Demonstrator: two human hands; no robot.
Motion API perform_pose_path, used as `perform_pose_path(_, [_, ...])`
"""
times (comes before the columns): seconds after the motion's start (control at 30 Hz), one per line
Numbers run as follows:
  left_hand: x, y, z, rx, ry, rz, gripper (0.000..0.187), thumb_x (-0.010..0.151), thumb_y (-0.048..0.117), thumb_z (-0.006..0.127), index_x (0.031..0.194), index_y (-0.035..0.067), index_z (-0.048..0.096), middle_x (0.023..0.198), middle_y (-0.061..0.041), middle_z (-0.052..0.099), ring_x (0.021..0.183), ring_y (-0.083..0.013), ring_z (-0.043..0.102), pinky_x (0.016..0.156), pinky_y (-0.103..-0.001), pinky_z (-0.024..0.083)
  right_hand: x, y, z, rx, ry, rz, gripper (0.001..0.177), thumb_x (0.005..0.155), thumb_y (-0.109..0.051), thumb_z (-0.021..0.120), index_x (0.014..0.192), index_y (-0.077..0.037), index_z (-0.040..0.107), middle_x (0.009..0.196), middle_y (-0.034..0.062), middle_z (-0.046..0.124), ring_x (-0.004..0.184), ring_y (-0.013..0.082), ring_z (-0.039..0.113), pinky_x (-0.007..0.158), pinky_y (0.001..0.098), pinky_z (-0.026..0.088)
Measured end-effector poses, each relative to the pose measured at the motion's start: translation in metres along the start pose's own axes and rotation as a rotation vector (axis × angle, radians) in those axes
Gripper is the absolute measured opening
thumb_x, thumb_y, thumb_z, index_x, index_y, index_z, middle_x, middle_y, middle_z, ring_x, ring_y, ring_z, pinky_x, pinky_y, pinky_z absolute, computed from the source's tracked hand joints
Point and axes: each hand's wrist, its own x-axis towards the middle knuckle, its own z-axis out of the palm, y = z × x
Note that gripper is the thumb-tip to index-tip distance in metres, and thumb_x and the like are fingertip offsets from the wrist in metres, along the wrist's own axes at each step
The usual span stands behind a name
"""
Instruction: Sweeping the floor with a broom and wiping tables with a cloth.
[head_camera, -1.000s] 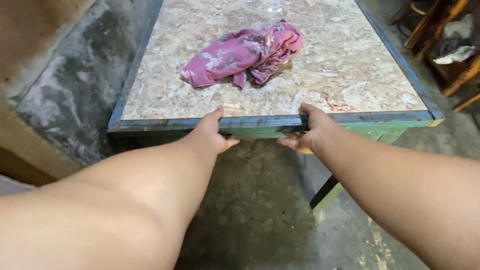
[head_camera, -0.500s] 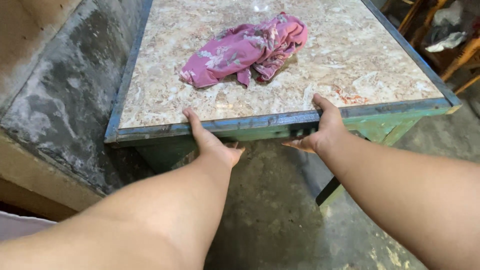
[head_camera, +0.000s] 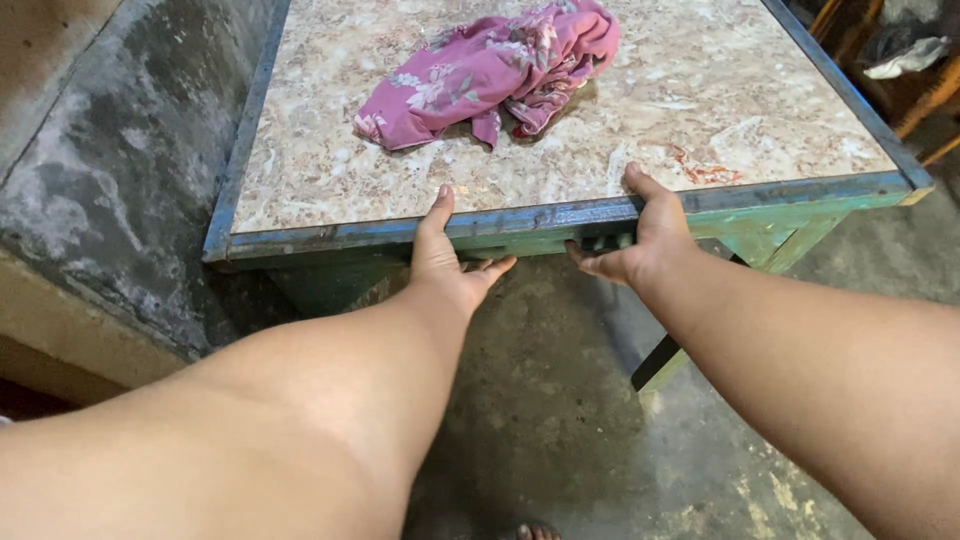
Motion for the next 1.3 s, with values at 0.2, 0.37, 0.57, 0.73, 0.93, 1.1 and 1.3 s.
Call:
perform_pose_path(0.2, [0.023,0.002,-0.013,0.020,-0.082,0.043,0.072,0.074,0.034,0.080,0.138,0.014,0.053,0.141,-0.016,0.053,0.133,-0.0381,0.048,0.113,-0.065,0.039,0.017,-0.006,-0.014,-0.056,-0.069,0.000,0.039,0.085,-0.040,0.078,0.113,-0.018,0.062,0.125,0.0098,0.065,0.114,0.0323,0.061,0.097,0.0590,0.052])
perform_pose_path(0.37, [0.029,0.003,-0.020,-0.016,-0.085,0.036,0.067,0.075,0.031,0.082,0.134,0.012,0.057,0.141,-0.015,0.054,0.131,-0.0371,0.050,0.113,-0.065,0.039,0.021,-0.007,-0.021,-0.046,-0.092,0.011,0.038,0.085,-0.037,0.079,0.113,-0.016,0.064,0.123,0.0087,0.065,0.112,0.0309,0.062,0.098,0.0598,0.053])
perform_pose_path(0.57, [0.016,0.002,-0.017,0.010,-0.097,0.040,0.066,0.077,0.031,0.081,0.135,0.011,0.055,0.140,-0.015,0.054,0.132,-0.0368,0.050,0.113,-0.065,0.039,0.018,-0.005,-0.022,-0.035,-0.121,-0.005,0.036,0.086,-0.032,0.079,0.114,-0.016,0.065,0.124,0.0075,0.067,0.113,0.0297,0.064,0.100,0.0584,0.054])
perform_pose_path(0.73, [-0.001,0.004,-0.014,0.020,-0.062,0.033,0.065,0.081,0.030,0.080,0.136,0.009,0.053,0.143,-0.018,0.051,0.135,-0.0374,0.049,0.114,-0.064,0.041,0.004,-0.001,-0.020,-0.033,-0.117,-0.020,0.036,0.087,-0.032,0.077,0.117,-0.015,0.065,0.127,0.0086,0.067,0.117,0.0293,0.064,0.101,0.0567,0.054])
perform_pose_path(0.93, [0.001,0.005,-0.012,0.036,-0.051,0.031,0.065,0.081,0.029,0.079,0.137,0.010,0.053,0.141,-0.017,0.050,0.133,-0.0373,0.049,0.113,-0.063,0.042,0.002,-0.003,-0.018,-0.027,-0.116,-0.008,0.037,0.089,-0.031,0.075,0.118,-0.012,0.064,0.127,0.0108,0.066,0.118,0.0306,0.063,0.101,0.0566,0.054])
perform_pose_path(1.1, [0.016,0.005,-0.018,0.020,-0.073,0.020,0.060,0.079,0.030,0.079,0.131,0.009,0.057,0.139,-0.018,0.053,0.133,-0.0382,0.049,0.114,-0.063,0.039,0.009,-0.005,-0.019,-0.045,-0.083,0.002,0.037,0.088,-0.031,0.076,0.118,-0.013,0.064,0.125,0.0102,0.064,0.117,0.0302,0.061,0.102,0.0572,0.054])
perform_pose_path(1.3, [0.034,0.005,-0.023,0.085,-0.054,-0.004,0.066,0.075,0.037,0.081,0.131,0.012,0.057,0.129,-0.015,0.053,0.110,-0.0330,0.049,0.115,-0.060,0.040,0.021,-0.011,-0.022,-0.120,-0.095,0.055,0.045,0.086,-0.040,0.076,0.118,-0.012,0.061,0.124,0.0139,0.059,0.116,0.0343,0.056,0.104,0.0621,0.050])
